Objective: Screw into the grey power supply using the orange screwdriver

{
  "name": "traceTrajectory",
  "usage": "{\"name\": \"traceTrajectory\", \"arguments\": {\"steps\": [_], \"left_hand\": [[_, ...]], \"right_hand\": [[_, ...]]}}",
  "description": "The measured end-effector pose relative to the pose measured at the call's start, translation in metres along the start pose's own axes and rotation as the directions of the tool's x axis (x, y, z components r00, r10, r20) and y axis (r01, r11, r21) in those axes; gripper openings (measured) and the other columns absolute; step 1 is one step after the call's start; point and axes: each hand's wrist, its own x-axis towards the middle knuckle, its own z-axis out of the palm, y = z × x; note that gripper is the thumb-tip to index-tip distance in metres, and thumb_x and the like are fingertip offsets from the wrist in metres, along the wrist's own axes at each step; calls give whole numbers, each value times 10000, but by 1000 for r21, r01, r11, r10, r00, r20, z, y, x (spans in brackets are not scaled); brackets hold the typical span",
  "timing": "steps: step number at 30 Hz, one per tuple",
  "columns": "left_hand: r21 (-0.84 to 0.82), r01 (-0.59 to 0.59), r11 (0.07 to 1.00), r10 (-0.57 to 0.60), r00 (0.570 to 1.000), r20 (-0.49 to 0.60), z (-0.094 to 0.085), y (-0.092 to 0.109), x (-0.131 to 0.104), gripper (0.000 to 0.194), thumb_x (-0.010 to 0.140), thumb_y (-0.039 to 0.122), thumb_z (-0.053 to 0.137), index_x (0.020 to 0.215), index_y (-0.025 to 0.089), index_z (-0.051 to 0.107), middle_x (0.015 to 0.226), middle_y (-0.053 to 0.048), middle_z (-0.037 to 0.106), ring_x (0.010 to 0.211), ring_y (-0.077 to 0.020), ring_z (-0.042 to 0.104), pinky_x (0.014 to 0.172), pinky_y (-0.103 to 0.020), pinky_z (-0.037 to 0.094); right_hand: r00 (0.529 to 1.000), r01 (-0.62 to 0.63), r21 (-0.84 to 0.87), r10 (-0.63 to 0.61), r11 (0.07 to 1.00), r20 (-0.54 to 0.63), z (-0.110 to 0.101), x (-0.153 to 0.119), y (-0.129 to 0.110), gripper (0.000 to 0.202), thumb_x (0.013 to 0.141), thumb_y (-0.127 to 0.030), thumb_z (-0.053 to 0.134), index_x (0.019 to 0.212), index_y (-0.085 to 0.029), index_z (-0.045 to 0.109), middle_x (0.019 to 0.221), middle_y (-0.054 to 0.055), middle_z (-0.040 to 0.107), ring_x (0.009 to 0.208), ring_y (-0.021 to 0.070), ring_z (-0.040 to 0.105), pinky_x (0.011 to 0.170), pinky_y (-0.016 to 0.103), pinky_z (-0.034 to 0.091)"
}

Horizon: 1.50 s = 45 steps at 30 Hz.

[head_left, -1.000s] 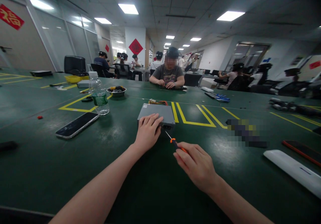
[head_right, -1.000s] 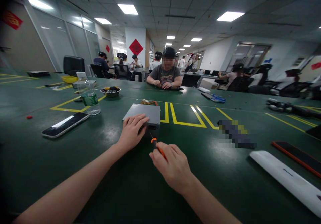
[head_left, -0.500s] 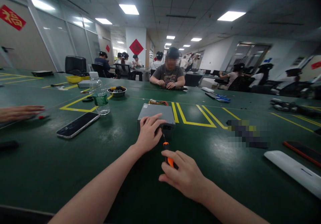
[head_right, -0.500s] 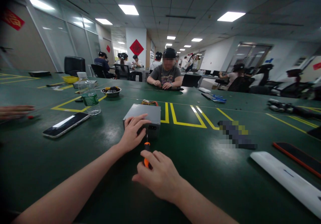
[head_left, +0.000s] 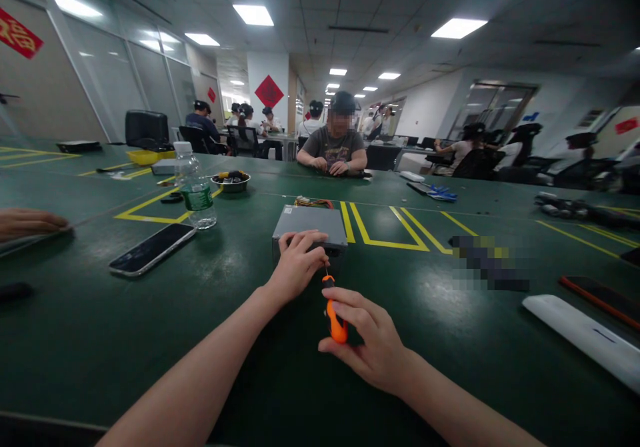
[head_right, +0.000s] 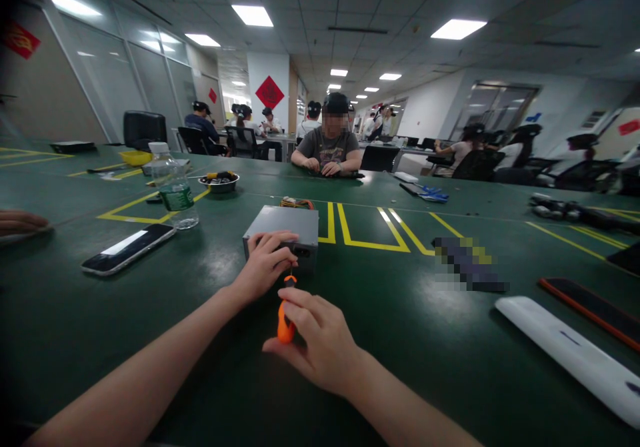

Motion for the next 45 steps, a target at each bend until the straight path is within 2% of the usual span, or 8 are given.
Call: {"name": "traceTrajectory", "arguments": {"steps": [6,13,21,26,32,36,40,45], "left_hand": [[-14,1,1000,-1,1000,9,0,-2,-1,112,855,213,526,823,262,621,1247,20,553,1192,-192,438,947,-413,230],[21,13,1000,-13,1000,-2,0,1,-1,101,841,216,521,883,256,603,1255,-15,539,1185,-198,445,963,-409,251],[124,104,987,-103,995,-16,3,3,-1,479,803,148,474,1274,200,409,1359,-75,445,1195,-221,423,985,-397,277],[160,121,980,-120,993,-14,4,3,0,399,838,165,435,1234,209,461,1352,-48,463,1194,-221,420,994,-397,282],[139,137,981,-133,990,-34,4,5,1,350,849,182,441,1195,210,488,1318,-33,503,1253,-212,374,1033,-401,250],[128,143,981,-140,990,-37,4,5,1,328,868,205,431,1191,215,487,1302,-35,520,1229,-203,406,1023,-401,259],[122,137,983,-133,990,-40,4,5,2,316,871,209,437,1182,219,491,1294,-35,527,1215,-203,420,1004,-400,275],[118,139,983,-134,990,-53,4,6,2,305,876,211,437,1175,222,496,1282,-37,537,1205,-202,429,1000,-398,274]], "right_hand": [[987,43,-47,-35,998,157,-3,2,-4,320,939,-319,350,1204,-169,449,1243,176,444,1098,236,515,837,366,490],[988,127,-142,-113,982,102,3,4,-4,241,919,-320,444,1101,-162,455,1162,172,529,904,196,598,717,321,522],[991,86,-71,-78,994,108,7,1,0,313,914,-404,432,1094,-149,417,1097,171,551,963,212,594,752,325,530],[971,170,-166,-136,971,198,1,8,-7,301,934,-303,351,1146,-136,486,1084,185,564,986,243,581,739,360,523],[988,133,-168,-117,977,99,10,1,-3,254,892,-373,497,993,-140,475,1087,170,608,731,174,634,602,281,520],[987,91,-99,-77,991,138,8,-1,-3,340,912,-425,432,1074,-126,432,1103,176,595,878,201,629,697,300,527],[964,136,-151,-95,979,249,2,6,-8,334,932,-310,352,1187,-123,458,1144,185,559,962,220,597,725,328,514],[963,227,-231,-183,946,198,9,6,-9,236,916,-311,445,995,-120,559,1092,156,611,801,167,626,656,278,506]]}}
